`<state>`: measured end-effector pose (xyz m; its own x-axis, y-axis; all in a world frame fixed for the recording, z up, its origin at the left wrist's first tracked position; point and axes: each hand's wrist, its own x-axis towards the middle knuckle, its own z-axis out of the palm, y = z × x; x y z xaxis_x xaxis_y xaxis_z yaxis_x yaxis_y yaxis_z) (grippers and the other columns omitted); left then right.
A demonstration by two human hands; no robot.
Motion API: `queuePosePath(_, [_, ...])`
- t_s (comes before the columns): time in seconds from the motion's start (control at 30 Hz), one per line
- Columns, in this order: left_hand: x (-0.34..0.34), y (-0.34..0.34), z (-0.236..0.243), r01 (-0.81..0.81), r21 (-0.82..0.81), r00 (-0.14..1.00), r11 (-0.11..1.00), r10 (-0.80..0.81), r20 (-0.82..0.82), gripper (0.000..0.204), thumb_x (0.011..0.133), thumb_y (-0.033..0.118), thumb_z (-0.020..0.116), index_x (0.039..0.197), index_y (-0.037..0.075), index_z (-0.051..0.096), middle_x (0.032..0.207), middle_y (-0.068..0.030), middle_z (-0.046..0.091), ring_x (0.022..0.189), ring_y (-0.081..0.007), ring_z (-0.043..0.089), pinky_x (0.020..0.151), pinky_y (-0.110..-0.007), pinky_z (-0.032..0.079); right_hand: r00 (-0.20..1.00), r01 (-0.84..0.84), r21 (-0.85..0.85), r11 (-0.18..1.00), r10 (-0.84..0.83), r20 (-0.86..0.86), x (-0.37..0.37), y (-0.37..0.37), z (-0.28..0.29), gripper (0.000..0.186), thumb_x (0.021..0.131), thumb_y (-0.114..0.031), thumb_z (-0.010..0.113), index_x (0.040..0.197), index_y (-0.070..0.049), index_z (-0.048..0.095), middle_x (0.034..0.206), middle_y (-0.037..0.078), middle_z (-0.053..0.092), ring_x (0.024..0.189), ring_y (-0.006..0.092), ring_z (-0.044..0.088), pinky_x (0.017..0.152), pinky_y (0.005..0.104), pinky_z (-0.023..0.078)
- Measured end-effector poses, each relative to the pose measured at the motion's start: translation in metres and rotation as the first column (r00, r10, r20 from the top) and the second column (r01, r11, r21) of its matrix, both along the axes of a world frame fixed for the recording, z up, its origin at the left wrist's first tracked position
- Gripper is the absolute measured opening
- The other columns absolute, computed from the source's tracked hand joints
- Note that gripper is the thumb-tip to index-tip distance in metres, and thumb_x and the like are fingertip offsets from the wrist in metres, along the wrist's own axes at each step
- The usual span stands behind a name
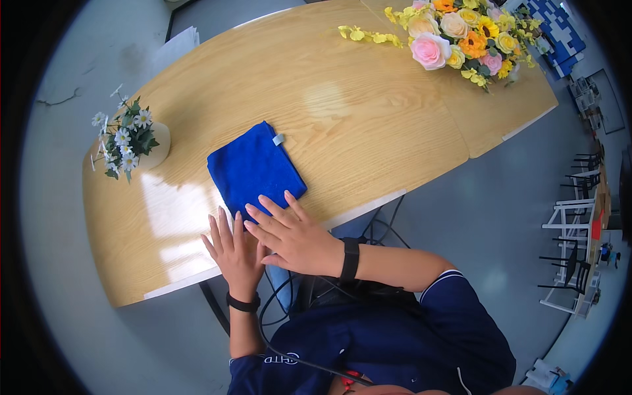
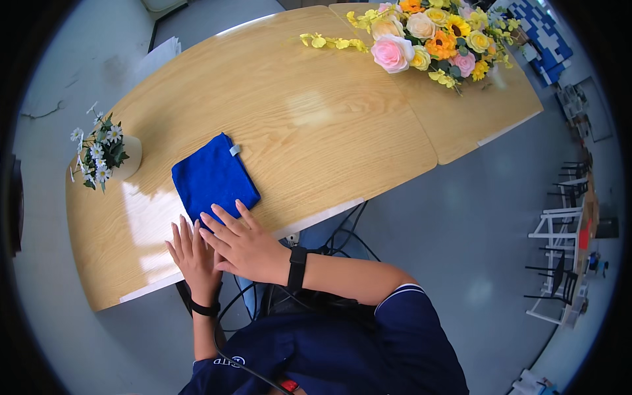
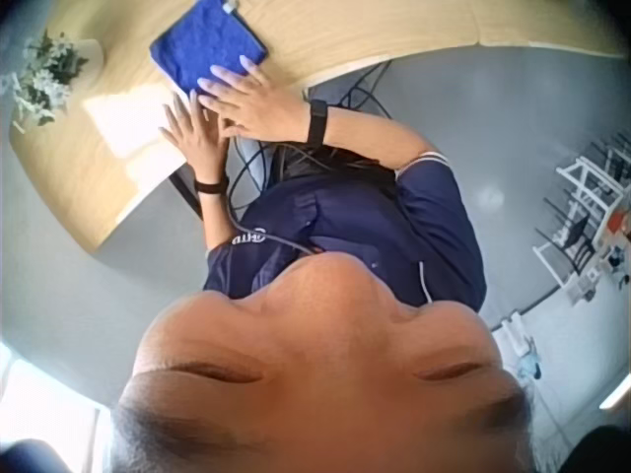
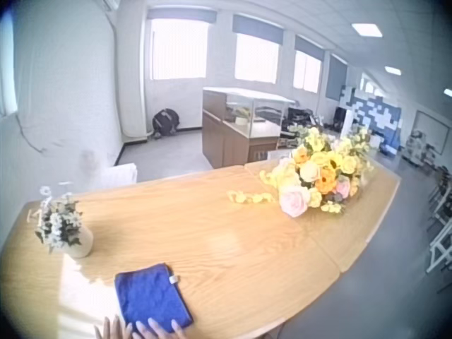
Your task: Cleaning a table with a blue cloth after adjusting a white protective cover.
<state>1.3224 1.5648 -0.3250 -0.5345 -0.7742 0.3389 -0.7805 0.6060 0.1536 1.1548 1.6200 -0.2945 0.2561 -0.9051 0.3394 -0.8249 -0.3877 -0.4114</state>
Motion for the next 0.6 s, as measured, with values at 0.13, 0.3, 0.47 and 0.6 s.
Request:
queuePosePath(0.13, [-0.004, -0.001, 0.005, -0.033, 0.056, 0.996, 0.998, 0.028, 0.085, 0.062, 0.079, 0.038, 0.057, 0.132, 0.010, 0.043, 0.143, -0.0147, 0.033, 0.135, -0.0384, 0.021, 0.107, -0.057, 0.010, 0.993, 0.078, -0.060, 0.995, -0.083, -0.081, 0.003, -0.016, 0.000, 0.056, 0.085, -0.035, 0.053, 0.130, -0.003, 0.044, 0.143, 0.014, 0.032, 0.136, 0.0314, 0.020, 0.108, 0.0549, 0.015])
queuePosePath(0.3, [-0.008, -0.003, 0.008, -0.031, 0.097, 0.999, 0.995, 0.026, 0.047, 0.060, 0.079, 0.036, 0.059, 0.131, 0.010, 0.045, 0.143, -0.0133, 0.035, 0.136, -0.0373, 0.020, 0.107, -0.056, 0.009, 0.991, 0.126, 0.017, 0.992, -0.127, 0.038, 0.001, -0.031, -0.010, 0.048, 0.083, -0.025, 0.054, 0.126, -0.005, 0.048, 0.138, 0.016, 0.039, 0.132, 0.0346, 0.028, 0.107, 0.0511, 0.019])
queuePosePath(0.47, [-0.006, -0.001, 0.008, -0.031, 0.071, 0.999, 0.997, 0.033, -0.019, 0.066, 0.079, 0.036, 0.058, 0.135, 0.006, 0.039, 0.143, -0.0154, 0.034, 0.136, -0.0374, 0.020, 0.108, -0.056, 0.008, 0.994, 0.105, 0.029, 0.994, -0.106, 0.009, 0.000, -0.025, -0.019, 0.047, 0.084, -0.029, 0.055, 0.124, -0.007, 0.051, 0.136, 0.013, 0.042, 0.129, 0.0313, 0.032, 0.106, 0.0480, 0.023])
queuePosePath(0.6, [0.001, -0.001, 0.004, 0.054, 0.130, 0.978, 0.990, -0.027, -0.207, 0.067, 0.079, 0.029, 0.052, 0.137, 0.002, 0.031, 0.142, -0.0177, 0.034, 0.136, -0.0375, 0.020, 0.108, -0.055, 0.004, 0.994, 0.097, 0.018, 0.995, -0.098, 0.056, -0.002, -0.028, -0.022, 0.047, 0.082, -0.032, 0.057, 0.121, -0.007, 0.054, 0.133, 0.014, 0.045, 0.127, 0.0319, 0.035, 0.105, 0.0476, 0.024])
